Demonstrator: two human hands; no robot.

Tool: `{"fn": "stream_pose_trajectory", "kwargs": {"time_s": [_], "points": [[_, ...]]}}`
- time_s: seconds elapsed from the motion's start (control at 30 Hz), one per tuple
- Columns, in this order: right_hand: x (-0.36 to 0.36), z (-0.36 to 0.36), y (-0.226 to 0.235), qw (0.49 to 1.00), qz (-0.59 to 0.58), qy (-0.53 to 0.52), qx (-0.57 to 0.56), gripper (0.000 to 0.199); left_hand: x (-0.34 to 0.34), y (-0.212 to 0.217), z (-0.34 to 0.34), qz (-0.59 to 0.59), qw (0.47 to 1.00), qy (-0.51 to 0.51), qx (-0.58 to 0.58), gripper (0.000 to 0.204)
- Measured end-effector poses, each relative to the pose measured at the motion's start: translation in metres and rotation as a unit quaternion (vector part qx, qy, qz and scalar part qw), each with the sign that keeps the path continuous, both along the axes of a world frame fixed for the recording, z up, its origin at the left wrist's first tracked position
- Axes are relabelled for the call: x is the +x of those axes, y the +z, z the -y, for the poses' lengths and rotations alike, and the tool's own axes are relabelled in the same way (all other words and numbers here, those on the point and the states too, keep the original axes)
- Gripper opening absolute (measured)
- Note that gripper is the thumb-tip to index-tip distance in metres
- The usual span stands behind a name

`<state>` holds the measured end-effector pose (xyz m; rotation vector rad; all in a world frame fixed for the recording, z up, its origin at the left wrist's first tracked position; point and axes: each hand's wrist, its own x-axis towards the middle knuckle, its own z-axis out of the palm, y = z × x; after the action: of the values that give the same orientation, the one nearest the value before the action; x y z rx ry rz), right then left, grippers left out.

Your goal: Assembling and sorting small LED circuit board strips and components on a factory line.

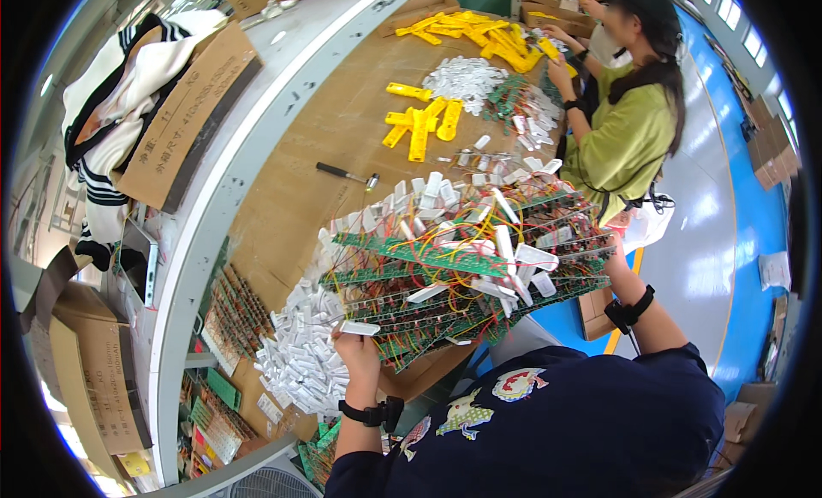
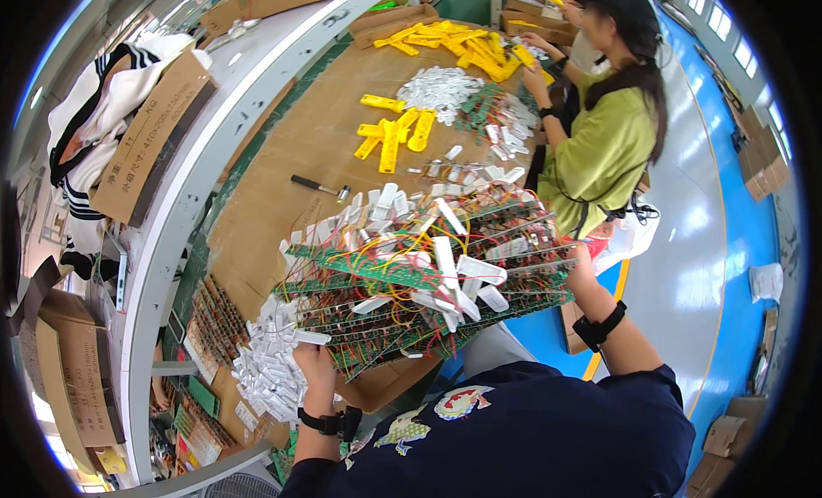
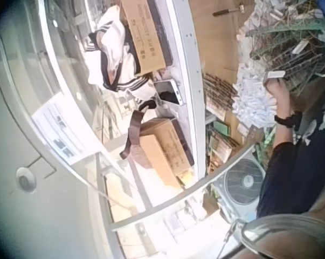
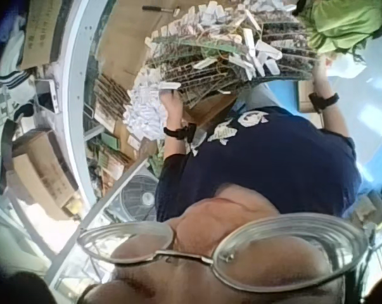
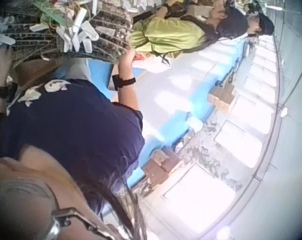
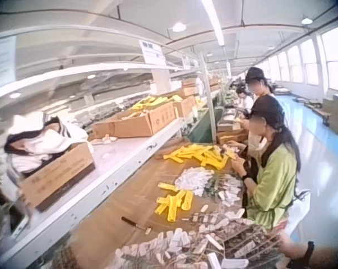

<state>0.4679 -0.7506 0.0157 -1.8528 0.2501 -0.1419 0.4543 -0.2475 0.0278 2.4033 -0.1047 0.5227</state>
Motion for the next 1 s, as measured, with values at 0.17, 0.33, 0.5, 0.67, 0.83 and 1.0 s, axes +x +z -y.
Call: {"fn": "stream_pose_trajectory", "kwargs": {"time_s": [0.17,0.33,0.5,0.67,0.83,1.0], "points": [[-0.104,0.087,-0.033,0.963,0.011,-0.086,0.253,0.046,0.009,0.013,0.089,-0.004,0.995,-0.072,-0.062,0.009],[-0.211,0.165,-0.064,0.85,0.08,-0.324,0.408,0.055,0.006,0.004,0.189,-0.026,0.976,-0.206,-0.07,0.016],[-0.301,0.214,-0.084,0.864,0.152,-0.282,0.389,0.055,-0.002,-0.054,0.287,-0.05,0.942,-0.299,-0.145,0.009],[-0.398,0.274,-0.193,0.847,0.146,-0.361,0.362,0.056,-0.014,-0.154,0.364,-0.039,0.916,-0.369,-0.153,0.009],[-0.443,0.277,-0.31,0.814,0.132,-0.421,0.378,0.057,-0.008,-0.24,0.399,-0.054,0.917,-0.377,-0.121,0.01],[-0.425,0.274,-0.402,0.829,0.15,-0.429,0.326,0.06,0.012,-0.275,0.419,-0.102,0.917,-0.383,-0.041,0.009]]}}
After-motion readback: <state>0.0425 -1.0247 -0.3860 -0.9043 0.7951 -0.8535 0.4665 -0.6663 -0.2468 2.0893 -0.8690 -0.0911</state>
